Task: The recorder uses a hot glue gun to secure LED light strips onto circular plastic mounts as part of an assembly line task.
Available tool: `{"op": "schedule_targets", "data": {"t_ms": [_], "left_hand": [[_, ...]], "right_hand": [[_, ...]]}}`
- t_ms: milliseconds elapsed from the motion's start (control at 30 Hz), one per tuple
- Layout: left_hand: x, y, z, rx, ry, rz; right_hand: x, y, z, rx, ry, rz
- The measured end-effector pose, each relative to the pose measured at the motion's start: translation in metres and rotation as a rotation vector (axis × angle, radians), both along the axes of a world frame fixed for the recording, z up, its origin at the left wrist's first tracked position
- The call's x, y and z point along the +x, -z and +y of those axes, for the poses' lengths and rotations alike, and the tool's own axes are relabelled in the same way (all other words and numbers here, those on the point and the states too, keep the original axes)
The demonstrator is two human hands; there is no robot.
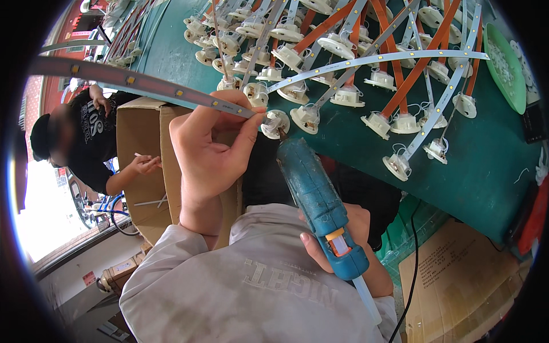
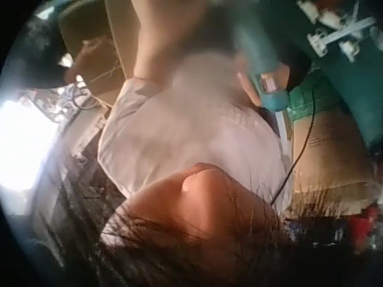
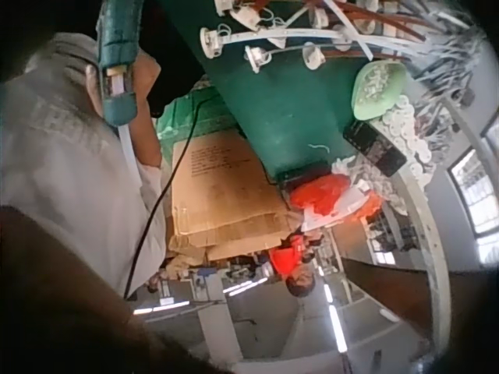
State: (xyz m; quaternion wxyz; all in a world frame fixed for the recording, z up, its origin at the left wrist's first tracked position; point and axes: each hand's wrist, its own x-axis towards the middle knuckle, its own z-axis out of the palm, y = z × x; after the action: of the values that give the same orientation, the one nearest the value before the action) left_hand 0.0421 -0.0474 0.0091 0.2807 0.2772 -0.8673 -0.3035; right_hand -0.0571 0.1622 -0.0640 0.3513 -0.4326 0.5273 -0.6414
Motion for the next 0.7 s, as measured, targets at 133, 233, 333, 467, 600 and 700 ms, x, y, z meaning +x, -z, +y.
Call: {"op": "schedule_targets", "data": {"t_ms": [133, 233, 333, 467, 600, 700], "left_hand": [[-0.001, -0.002, 0.0, 0.025, 0.013, -0.006], [0.001, 0.001, 0.003, 0.018, 0.0, 0.006], [0.005, 0.008, 0.003, 0.008, -0.011, 0.045], [0.01, 0.013, 0.003, 0.033, -0.063, 0.092], [0.014, 0.022, -0.001, -0.002, -0.085, 0.152], [0.015, 0.022, 0.001, 0.04, -0.077, 0.208]], "right_hand": [[-0.001, 0.001, -0.001, 0.031, -0.028, -0.01], [0.004, 0.002, -0.003, 0.01, 0.034, -0.035], [0.008, 0.006, -0.003, 0.027, 0.045, -0.163], [0.005, 0.004, -0.004, 0.029, 0.014, -0.156], [-0.001, 0.01, 0.001, 0.006, -0.125, -0.133], [0.006, 0.009, -0.003, -0.004, -0.121, -0.111]]}}
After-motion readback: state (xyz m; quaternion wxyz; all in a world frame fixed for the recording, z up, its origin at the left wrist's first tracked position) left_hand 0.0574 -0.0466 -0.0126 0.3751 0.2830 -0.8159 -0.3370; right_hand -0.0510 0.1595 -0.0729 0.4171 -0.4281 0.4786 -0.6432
